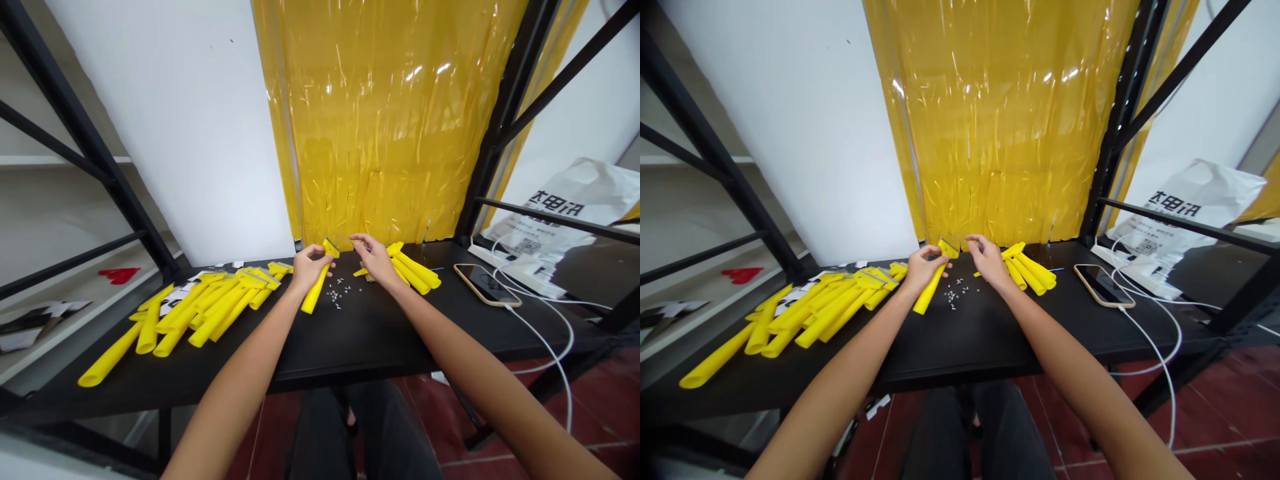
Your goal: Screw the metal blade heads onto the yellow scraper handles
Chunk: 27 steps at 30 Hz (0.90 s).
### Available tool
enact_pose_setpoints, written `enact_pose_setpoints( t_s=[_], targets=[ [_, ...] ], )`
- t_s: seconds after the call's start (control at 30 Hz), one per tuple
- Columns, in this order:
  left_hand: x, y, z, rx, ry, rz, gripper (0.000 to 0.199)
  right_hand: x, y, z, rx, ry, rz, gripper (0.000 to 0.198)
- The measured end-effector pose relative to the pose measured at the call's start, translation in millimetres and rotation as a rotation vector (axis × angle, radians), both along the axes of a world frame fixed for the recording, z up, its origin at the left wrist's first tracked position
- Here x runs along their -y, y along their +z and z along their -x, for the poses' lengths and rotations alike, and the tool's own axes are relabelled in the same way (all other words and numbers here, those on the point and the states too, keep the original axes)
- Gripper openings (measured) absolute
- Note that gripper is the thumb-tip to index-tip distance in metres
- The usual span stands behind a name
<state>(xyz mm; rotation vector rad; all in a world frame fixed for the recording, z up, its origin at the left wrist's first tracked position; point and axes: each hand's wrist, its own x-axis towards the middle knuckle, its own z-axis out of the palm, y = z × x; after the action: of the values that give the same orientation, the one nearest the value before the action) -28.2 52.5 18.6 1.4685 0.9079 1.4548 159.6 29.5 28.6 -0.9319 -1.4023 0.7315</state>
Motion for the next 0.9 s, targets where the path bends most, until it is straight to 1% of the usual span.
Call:
enact_pose_setpoints(
  t_s=[0.03, 0.1, 0.2, 0.37, 0.47, 0.77, 0.9],
  targets=[
    [-1.2, 1.5, 1.3, 0.082, -0.041, 0.063, 0.035, 1.7, 0.8, -1.4, 0.092, -0.062, -0.102, 0.027],
    [-2.6, 4.7, 5.0, 0.173, -0.090, 0.137, 0.041, 5.8, 2.8, -3.5, 0.245, -0.106, -0.242, 0.021],
    [-3.3, 8.5, 10.7, 0.224, -0.099, 0.196, 0.043, 11.6, 5.8, -4.7, 0.382, -0.069, -0.313, 0.016],
    [-4.8, 10.9, 15.2, 0.263, -0.063, 0.240, 0.043, 14.1, 7.3, -4.2, 0.468, -0.048, -0.339, 0.013],
    [-5.1, 12.0, 15.9, 0.279, -0.048, 0.238, 0.043, 13.7, 6.7, -4.0, 0.485, -0.047, -0.339, 0.013],
    [-3.0, 12.7, 15.7, 0.245, -0.086, 0.209, 0.044, 12.9, 5.8, -2.6, 0.459, -0.033, -0.352, 0.013],
    [-3.4, 12.6, 15.8, 0.222, -0.095, 0.193, 0.044, 12.4, 5.8, -2.7, 0.474, -0.040, -0.327, 0.014]
  ],
)
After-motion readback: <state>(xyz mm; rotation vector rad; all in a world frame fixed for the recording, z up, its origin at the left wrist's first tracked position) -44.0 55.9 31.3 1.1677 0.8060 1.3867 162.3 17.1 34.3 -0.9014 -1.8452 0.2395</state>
